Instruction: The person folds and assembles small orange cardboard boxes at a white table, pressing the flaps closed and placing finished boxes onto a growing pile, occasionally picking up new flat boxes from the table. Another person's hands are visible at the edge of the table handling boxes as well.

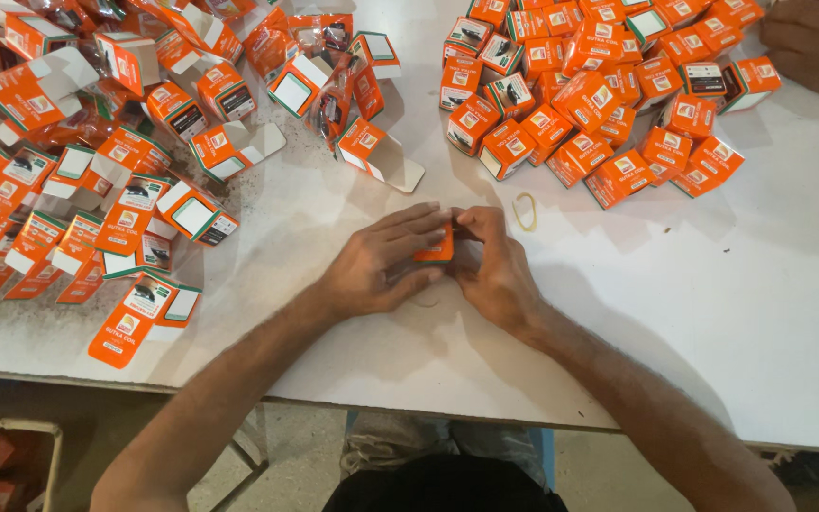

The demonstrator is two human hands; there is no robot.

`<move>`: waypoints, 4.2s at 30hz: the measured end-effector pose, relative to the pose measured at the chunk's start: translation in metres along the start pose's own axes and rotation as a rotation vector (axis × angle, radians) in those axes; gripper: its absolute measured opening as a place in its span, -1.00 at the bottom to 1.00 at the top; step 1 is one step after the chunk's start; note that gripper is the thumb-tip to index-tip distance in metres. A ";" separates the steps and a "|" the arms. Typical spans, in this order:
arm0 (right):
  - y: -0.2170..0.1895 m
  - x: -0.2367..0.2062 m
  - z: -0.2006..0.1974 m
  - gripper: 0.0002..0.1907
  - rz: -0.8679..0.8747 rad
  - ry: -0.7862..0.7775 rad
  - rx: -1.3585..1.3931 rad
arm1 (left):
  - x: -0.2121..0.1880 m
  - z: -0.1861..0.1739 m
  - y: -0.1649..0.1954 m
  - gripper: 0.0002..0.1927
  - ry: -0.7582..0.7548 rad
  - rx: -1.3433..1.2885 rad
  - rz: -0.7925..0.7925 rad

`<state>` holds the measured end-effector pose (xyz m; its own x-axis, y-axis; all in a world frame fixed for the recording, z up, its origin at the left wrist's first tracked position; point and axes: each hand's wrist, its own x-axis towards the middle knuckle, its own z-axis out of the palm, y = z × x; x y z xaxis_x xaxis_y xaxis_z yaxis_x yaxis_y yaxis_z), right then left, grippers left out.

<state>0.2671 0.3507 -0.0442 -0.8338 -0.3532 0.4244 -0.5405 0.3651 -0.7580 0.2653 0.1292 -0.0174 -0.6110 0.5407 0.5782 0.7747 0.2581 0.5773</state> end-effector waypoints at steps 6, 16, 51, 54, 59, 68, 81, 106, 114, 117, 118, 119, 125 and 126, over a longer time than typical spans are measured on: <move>-0.006 0.003 0.000 -0.37 -0.061 0.006 -0.015 | -0.001 0.007 -0.007 -0.72 0.070 -0.104 -0.230; -0.023 0.011 -0.007 -0.67 -0.197 -0.021 -0.176 | -0.004 -0.012 0.000 -0.55 -0.098 0.319 0.063; -0.007 0.024 -0.017 -0.43 0.049 -0.068 -0.098 | 0.007 -0.057 -0.023 -0.56 -0.211 0.397 -0.458; -0.010 0.027 -0.019 -0.40 0.050 -0.074 -0.123 | 0.005 -0.043 -0.004 -0.59 0.090 0.182 -0.366; -0.007 0.029 -0.017 -0.50 0.039 -0.062 -0.131 | 0.003 -0.010 0.002 -0.52 0.355 0.400 0.188; -0.006 0.026 -0.015 -0.52 0.067 -0.057 -0.102 | 0.017 0.002 0.000 -0.60 0.072 0.501 0.029; 0.000 0.019 -0.010 -0.33 0.041 -0.022 -0.188 | 0.033 0.029 -0.021 -0.75 0.268 -0.088 -0.685; -0.002 0.012 -0.004 -0.45 0.096 0.005 -0.267 | 0.014 0.001 -0.015 -0.57 0.039 -0.051 -0.054; 0.001 0.010 -0.001 -0.43 0.073 0.016 -0.243 | 0.011 0.006 -0.014 -0.70 0.086 -0.011 -0.099; -0.002 0.012 -0.003 -0.43 0.094 -0.002 -0.241 | 0.011 0.006 -0.017 -0.74 0.075 -0.026 -0.117; -0.003 0.012 -0.003 -0.42 0.080 0.010 -0.239 | 0.011 0.005 -0.017 -0.75 0.062 -0.016 -0.125; -0.003 0.013 -0.004 -0.41 0.066 0.023 -0.235 | 0.011 0.004 -0.017 -0.74 0.048 0.017 -0.095; -0.003 0.008 -0.005 -0.43 -0.100 0.003 -0.276 | 0.010 -0.006 -0.006 -0.70 -0.063 0.200 0.095; -0.004 0.007 -0.004 -0.50 -0.143 -0.008 -0.298 | 0.009 -0.008 -0.006 -0.67 -0.071 0.231 0.107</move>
<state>0.2626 0.3504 -0.0359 -0.7468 -0.4253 0.5113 -0.6622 0.5466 -0.5126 0.2539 0.1255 -0.0113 -0.5173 0.6273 0.5821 0.8557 0.3679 0.3639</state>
